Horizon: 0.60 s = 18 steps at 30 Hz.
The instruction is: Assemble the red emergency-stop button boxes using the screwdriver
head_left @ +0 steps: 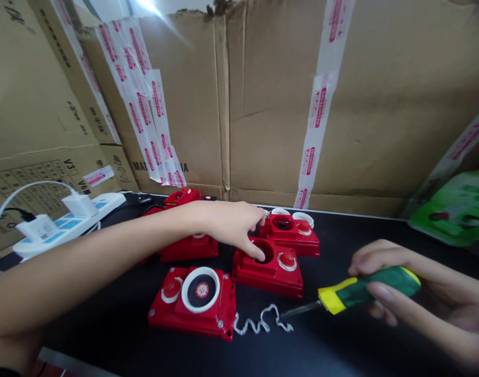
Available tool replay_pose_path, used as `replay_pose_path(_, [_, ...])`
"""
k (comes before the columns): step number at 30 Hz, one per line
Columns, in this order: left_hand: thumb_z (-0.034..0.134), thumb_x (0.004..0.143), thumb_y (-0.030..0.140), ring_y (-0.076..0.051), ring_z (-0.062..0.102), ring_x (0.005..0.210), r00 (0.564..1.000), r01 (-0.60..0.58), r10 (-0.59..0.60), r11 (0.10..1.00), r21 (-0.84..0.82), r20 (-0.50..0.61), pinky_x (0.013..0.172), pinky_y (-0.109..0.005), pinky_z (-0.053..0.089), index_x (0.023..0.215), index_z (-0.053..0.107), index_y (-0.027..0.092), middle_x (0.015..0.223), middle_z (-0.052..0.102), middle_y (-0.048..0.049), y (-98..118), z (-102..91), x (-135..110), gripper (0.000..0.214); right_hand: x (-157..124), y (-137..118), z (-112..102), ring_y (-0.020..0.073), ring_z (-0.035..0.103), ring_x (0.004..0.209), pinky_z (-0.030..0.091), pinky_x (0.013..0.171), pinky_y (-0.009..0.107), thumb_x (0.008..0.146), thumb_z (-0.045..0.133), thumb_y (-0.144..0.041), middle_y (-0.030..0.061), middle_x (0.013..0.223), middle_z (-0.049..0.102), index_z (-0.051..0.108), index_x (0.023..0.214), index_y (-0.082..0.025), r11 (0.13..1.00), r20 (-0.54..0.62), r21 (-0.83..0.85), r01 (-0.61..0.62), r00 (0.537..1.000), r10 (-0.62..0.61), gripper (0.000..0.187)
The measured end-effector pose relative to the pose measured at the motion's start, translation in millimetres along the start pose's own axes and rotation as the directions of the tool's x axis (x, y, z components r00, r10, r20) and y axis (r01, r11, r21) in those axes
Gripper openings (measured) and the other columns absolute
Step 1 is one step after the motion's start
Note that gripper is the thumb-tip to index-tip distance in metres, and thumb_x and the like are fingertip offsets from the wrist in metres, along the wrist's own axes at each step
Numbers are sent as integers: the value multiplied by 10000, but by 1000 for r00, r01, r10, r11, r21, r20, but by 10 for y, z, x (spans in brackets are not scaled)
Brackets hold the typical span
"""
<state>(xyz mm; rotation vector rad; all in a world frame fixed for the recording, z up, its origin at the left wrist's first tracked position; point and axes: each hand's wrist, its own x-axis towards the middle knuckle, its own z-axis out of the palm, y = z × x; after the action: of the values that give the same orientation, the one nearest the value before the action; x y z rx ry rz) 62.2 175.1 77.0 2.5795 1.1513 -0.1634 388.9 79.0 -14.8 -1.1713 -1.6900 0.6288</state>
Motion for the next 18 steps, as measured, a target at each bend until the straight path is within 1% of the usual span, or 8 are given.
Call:
replay_pose_path(2, [796, 946, 546, -226, 680, 811, 999, -27, 27, 1000, -15, -26, 704, -316, 460, 1117, 674, 171, 1032, 757, -78, 59, 47, 44, 430, -21, 33, -35, 262, 727, 562, 646, 438, 351, 742, 907, -488, 55, 1064, 774, 830, 999, -366, 1000, 20, -9, 10, 1000, -10, 294])
replay_pose_path(4, [741, 990, 533, -246, 681, 857, 998, -41, 40, 999, -18, -41, 735, -329, 460, 1140, 666, 157, 1058, 753, -103, 117, 82, 81, 411, -33, 38, -56, 253, 717, 559, 640, 437, 342, 744, 908, -497, 67, 1059, 770, 822, 1003, -342, 1000, 11, -10, 9, 1000, -9, 314])
replay_pose_path(8, [756, 944, 653, -318, 676, 1066, 996, 18, -17, 1000, 18, -88, 864, -351, 485, 1396, 575, 103, 1348, 673, -201, 163, 85, 156, 734, -9, -6, -58, 219, 695, 531, 635, 440, 317, 764, 907, -484, 72, 1051, 761, 815, 1002, -309, 1000, 4, -3, 6, 1000, -6, 309])
replay_pose_path(10, [794, 907, 657, -340, 651, 1189, 996, -8, 9, 1000, 12, -92, 962, -358, 493, 1570, 452, 123, 1472, 593, -209, 152, 63, 212, 918, 20, -32, -57, 211, 706, 537, 639, 453, 305, 781, 902, -473, 61, 1055, 755, 813, 1007, -312, 1000, 8, 1, 10, 1000, -10, 291])
replay_pose_path(11, [804, 904, 632, -339, 638, 1233, 996, -46, 47, 999, 6, -79, 1005, -358, 489, 1617, 418, 153, 1491, 575, -194, 148, 52, 247, 941, 32, -44, -59, 210, 710, 538, 639, 455, 300, 786, 900, -471, 55, 1051, 752, 811, 1006, -316, 1000, 11, 2, 12, 1000, -12, 283])
replay_pose_path(13, [795, 927, 589, -323, 632, 1251, 991, -126, 126, 992, 9, -40, 1049, -352, 480, 1607, 477, 204, 1461, 576, -160, 158, 38, 324, 844, 45, -62, -71, 208, 712, 534, 634, 447, 298, 792, 895, -477, 46, 1040, 747, 809, 996, -320, 1000, 17, 5, 20, 1000, -20, 271])
replay_pose_path(15, [773, 947, 606, -313, 646, 1191, 986, -167, 167, 985, 33, -14, 1024, -356, 492, 1499, 604, 207, 1400, 587, -148, 207, 43, 408, 702, 35, -76, -89, 204, 703, 525, 631, 441, 304, 799, 889, -481, 44, 1030, 745, 808, 986, -321, 1000, 16, 5, 25, 1000, -25, 258])
replay_pose_path(18, [794, 937, 628, -314, 639, 1156, 974, -222, 224, 973, 62, -30, 984, -359, 503, 1426, 650, 179, 1329, 607, -156, 359, 77, 550, 680, -9, -94, -120, 209, 693, 532, 618, 423, 316, 802, 886, -476, 57, 1036, 752, 812, 976, -323, 999, -13, -8, 51, 999, -51, 244])
